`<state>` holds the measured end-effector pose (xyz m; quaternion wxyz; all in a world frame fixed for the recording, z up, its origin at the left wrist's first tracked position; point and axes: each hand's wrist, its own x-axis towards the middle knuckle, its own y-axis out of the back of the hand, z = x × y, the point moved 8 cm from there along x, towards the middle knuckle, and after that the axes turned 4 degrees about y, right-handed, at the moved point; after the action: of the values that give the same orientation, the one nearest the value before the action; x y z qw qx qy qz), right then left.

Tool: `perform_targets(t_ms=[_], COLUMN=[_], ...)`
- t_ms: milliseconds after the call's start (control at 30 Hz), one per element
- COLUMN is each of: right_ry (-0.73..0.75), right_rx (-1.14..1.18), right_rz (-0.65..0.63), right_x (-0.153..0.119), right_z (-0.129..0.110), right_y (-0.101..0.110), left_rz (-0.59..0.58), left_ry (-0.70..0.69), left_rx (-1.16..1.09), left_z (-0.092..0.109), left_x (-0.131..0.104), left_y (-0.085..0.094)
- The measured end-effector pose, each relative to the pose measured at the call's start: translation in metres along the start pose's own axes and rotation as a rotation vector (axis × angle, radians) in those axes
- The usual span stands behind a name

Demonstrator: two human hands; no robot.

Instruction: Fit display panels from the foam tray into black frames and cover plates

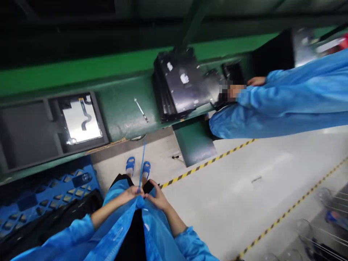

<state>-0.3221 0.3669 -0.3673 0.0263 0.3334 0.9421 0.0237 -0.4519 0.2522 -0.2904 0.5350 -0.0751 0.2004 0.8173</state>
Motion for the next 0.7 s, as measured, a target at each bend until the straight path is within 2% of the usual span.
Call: perform_targets(t_ms=[67, 133, 200, 300, 400, 467, 533, 633, 700], right_ry=[0.150, 0.214, 0.275, 0.345, 0.373, 0.401, 0.438, 0.486, 0.483], right_rx=[0.139, 0.139, 0.013, -0.183, -0.295, -0.356, -0.392, -0.311, -0.156], right_rz=[-0.266, -0.446, -0.488, -0.372, -0.199, -0.117, -0.092, -0.104, -0.127], right_x=[-0.003, -0.013, -0.021, -0.022, -0.013, -0.007, -0.001, 0.018, 0.041], right_z=[-0.062, -0.107, -0.136, -0.153, -0.153, -0.153, -0.159, -0.181, -0.202], right_y=[-0.032, -0.052, -0.057, -0.039, 0.003, 0.034, 0.061, 0.088, 0.097], left_rz=[-0.128, -0.189, -0.206, -0.219, -0.081, 0.073, 0.267, 0.558, 0.667], left_ry=[-0.118, -0.202, -0.248, -0.277, -0.338, -0.338, -0.276, -0.188, -0.194], left_rx=[-0.223, -0.491, -0.698, -0.761, -0.759, -0.755, -0.602, -0.300, -0.209], left_z=[0.038, 0.085, 0.128, 0.172, 0.184, 0.178, 0.171, 0.171, 0.180], left_x=[-0.025, -0.039, -0.047, -0.053, -0.047, -0.036, -0.021, 0.000, 0.015], left_y=[-0.021, -0.016, 0.002, 0.025, 0.056, 0.077, 0.093, 0.099, 0.083])
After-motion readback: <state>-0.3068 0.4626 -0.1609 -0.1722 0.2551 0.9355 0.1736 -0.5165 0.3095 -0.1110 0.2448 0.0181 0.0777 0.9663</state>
